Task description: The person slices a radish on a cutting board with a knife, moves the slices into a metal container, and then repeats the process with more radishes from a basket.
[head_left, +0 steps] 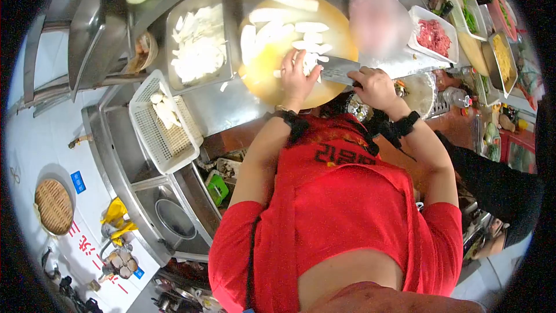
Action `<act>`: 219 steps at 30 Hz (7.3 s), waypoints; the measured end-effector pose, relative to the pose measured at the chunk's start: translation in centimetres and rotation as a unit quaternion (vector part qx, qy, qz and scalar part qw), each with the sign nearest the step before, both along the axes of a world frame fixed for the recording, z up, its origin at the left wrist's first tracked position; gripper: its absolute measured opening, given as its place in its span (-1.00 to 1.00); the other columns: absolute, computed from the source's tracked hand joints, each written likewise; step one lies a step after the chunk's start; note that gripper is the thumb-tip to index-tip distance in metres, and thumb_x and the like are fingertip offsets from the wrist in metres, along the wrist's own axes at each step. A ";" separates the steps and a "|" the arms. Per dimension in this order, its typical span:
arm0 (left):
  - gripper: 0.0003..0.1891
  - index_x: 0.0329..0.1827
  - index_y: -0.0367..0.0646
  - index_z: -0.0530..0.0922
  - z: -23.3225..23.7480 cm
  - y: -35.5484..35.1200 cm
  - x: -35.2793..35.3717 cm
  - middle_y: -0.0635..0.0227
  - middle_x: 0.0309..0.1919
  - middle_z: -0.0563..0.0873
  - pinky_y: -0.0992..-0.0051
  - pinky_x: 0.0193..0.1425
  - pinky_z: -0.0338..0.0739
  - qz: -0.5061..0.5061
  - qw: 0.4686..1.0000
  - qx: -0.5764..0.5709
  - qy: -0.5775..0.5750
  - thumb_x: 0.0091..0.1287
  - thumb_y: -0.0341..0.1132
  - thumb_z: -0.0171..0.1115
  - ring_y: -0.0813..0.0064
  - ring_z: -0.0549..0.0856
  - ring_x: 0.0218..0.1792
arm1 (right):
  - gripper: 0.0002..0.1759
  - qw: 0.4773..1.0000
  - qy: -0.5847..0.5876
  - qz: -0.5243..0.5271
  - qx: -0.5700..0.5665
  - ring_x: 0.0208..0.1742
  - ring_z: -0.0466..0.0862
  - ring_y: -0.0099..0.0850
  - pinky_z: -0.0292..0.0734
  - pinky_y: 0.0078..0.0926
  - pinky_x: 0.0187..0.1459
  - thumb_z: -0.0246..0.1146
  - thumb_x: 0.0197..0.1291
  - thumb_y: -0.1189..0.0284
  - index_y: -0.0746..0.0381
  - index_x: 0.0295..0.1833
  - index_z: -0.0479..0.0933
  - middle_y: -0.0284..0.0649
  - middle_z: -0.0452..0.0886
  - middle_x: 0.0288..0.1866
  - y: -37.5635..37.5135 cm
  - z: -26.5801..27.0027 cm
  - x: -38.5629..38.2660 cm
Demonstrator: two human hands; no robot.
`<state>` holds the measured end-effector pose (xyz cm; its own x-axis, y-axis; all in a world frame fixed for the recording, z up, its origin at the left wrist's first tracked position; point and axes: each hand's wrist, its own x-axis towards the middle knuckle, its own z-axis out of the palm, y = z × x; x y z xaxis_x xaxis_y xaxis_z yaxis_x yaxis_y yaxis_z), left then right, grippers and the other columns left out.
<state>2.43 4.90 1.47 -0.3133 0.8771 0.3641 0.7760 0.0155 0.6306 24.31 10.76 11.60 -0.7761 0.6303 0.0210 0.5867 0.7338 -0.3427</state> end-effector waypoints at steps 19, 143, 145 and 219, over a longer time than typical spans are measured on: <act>-0.34 0.21 -0.08 0.42 10.2 1.4 -19.7 -0.01 0.23 0.41 -0.03 0.37 0.03 0.259 0.952 0.024 0.161 0.14 0.14 0.24 -0.01 0.27 0.31 | -0.69 0.988 -0.004 0.080 0.132 -0.36 0.66 -0.17 0.55 -0.22 -0.31 0.22 -0.10 0.40 0.15 -0.14 0.53 -0.12 0.62 -0.35 3.2 9.8 -17.2; -0.82 -0.25 -0.16 0.57 -1.0 -5.7 -3.3 0.26 -0.26 0.54 0.31 -0.07 0.40 -0.065 0.979 0.156 0.112 0.06 -0.54 0.25 0.17 0.54 -0.20 | -0.69 0.991 -0.107 -0.016 -0.072 -0.57 0.60 -0.07 0.51 -0.16 -0.50 0.06 0.29 0.22 0.29 -0.18 0.45 -0.01 0.55 -0.61 -4.4 -4.2 -3.7; -0.82 -0.25 -0.16 0.57 -0.9 -5.2 -3.5 0.26 -0.25 0.54 0.31 -0.06 0.40 -0.062 0.979 0.157 0.117 0.07 -0.53 0.26 0.17 0.54 -0.19 | -0.69 0.989 -0.127 -0.006 -0.080 -0.52 0.62 -0.06 0.52 -0.14 -0.48 0.05 0.29 0.22 0.28 -0.21 0.45 0.00 0.58 -0.55 -3.2 -3.6 -3.6; -0.87 -0.22 -0.18 0.56 -1.0 -6.1 -3.7 0.21 -0.18 0.54 0.30 -0.04 0.43 -0.029 0.994 0.087 0.063 0.17 -0.45 0.26 0.15 0.53 -0.13 | -0.73 0.979 -0.183 -0.008 -0.093 -0.45 0.67 -0.10 0.56 -0.16 -0.44 0.04 0.23 0.28 0.27 -0.19 0.47 -0.04 0.62 -0.50 -2.7 -1.6 -3.7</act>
<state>-1.25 -1.16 0.52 -0.2069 0.8122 0.5454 0.8457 -0.1319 0.5172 20.63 8.06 10.00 -0.7003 0.6093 -0.3720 0.7060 0.6683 -0.2345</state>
